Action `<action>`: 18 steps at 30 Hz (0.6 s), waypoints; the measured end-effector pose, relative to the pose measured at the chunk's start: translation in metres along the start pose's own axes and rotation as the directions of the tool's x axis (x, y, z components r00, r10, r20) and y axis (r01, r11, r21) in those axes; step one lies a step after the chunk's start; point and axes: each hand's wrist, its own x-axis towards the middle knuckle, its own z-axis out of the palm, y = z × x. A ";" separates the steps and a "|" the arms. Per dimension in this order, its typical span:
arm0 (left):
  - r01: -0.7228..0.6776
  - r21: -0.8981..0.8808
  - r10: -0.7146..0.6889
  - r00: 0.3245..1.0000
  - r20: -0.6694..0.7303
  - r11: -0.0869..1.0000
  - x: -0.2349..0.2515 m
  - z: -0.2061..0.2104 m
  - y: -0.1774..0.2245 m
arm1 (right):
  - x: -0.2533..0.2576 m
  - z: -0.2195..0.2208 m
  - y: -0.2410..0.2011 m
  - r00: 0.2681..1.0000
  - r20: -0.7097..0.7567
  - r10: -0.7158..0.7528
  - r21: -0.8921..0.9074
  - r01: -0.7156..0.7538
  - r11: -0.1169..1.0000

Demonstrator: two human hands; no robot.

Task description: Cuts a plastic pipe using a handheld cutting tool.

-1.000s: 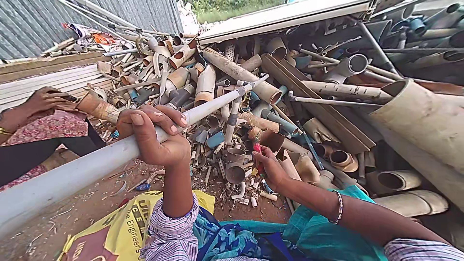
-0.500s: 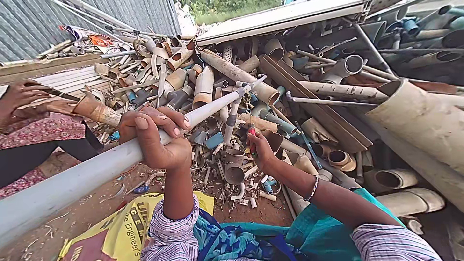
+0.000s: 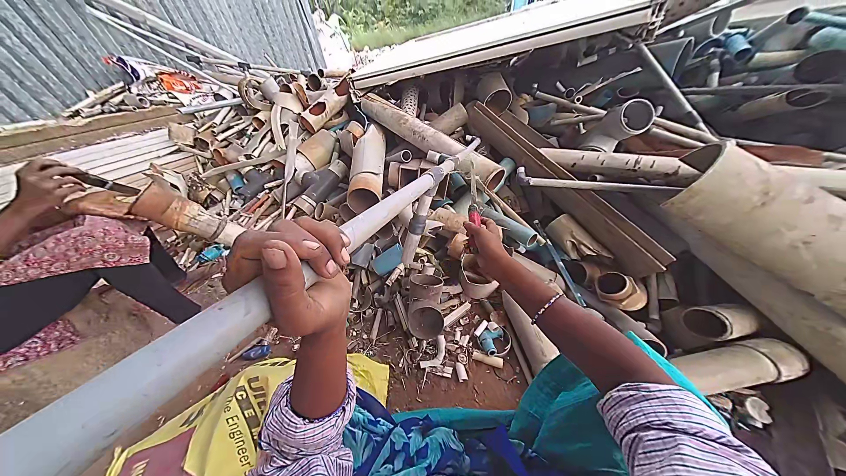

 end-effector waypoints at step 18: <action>0.030 0.002 -0.030 0.985 0.170 1.000 -0.026 0.009 0.013 | 0.014 -0.006 0.008 0.997 -0.027 0.072 -0.206 -0.076 0.976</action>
